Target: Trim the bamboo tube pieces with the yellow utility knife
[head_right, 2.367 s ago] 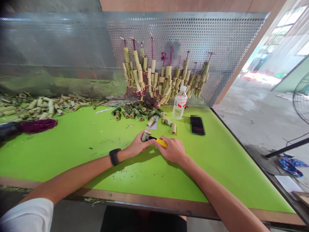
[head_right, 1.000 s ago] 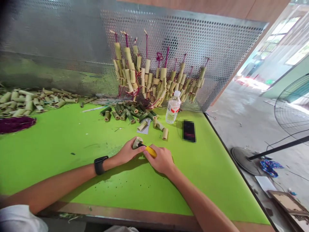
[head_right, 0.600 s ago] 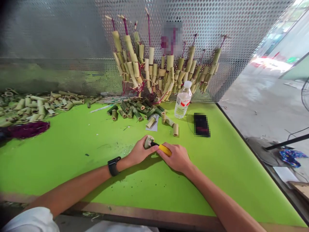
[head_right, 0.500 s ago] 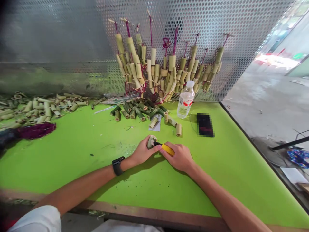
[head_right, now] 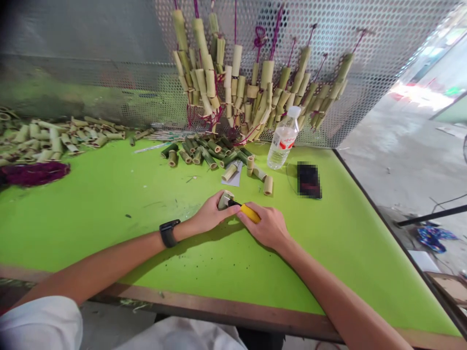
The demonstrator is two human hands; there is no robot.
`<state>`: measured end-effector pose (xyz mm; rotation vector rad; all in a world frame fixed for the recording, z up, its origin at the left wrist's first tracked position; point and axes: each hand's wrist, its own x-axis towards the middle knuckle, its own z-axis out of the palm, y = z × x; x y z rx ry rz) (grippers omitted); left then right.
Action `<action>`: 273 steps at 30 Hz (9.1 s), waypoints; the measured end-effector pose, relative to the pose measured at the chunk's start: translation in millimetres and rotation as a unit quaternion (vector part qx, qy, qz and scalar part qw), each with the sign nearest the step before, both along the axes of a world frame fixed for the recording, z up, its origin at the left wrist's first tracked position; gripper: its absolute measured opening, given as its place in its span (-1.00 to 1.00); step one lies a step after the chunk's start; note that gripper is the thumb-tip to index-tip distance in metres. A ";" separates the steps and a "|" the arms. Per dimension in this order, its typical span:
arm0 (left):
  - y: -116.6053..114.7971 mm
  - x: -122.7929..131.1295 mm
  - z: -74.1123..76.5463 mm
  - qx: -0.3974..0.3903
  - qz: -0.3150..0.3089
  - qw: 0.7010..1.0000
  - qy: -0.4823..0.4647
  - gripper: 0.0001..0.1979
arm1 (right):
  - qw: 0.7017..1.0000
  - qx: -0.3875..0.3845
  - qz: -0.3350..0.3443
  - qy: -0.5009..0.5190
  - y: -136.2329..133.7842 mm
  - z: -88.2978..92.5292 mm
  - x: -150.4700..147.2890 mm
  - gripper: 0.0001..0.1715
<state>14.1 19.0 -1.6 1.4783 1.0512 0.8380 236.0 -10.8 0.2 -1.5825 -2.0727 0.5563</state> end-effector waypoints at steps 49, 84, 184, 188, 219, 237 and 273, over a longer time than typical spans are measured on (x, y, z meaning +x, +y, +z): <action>3.8 -1.2 0.3 -0.062 0.009 0.997 -0.044 -0.36 | 0.998 0.018 -0.061 -0.022 6.7 0.5 0.6 -0.15; 4.3 -0.7 -4.0 0.028 0.006 0.999 0.028 -0.44 | 0.998 -0.019 0.036 0.037 8.5 -1.2 2.4 -0.16; 2.5 0.7 -0.7 0.026 0.013 0.999 0.041 -0.67 | 0.996 -0.045 0.021 -0.074 20.3 2.7 9.2 -0.51; 4.2 1.1 -4.3 0.024 0.010 0.999 0.039 -0.68 | 0.996 -0.047 0.020 -0.070 20.1 5.0 8.2 -0.53; 7.5 -2.5 -4.9 -0.031 -0.001 1.000 0.004 -0.65 | 0.998 -0.037 0.053 -0.025 18.1 3.3 12.9 -0.21; 2.4 -4.4 2.6 0.009 -0.008 1.000 0.018 -0.40 | 0.995 -0.043 0.084 -0.010 13.8 10.6 9.7 -0.27; 7.0 -1.9 -2.7 0.032 0.018 0.999 0.036 -0.34 | 1.000 0.006 0.005 -0.025 7.0 5.9 4.7 -0.41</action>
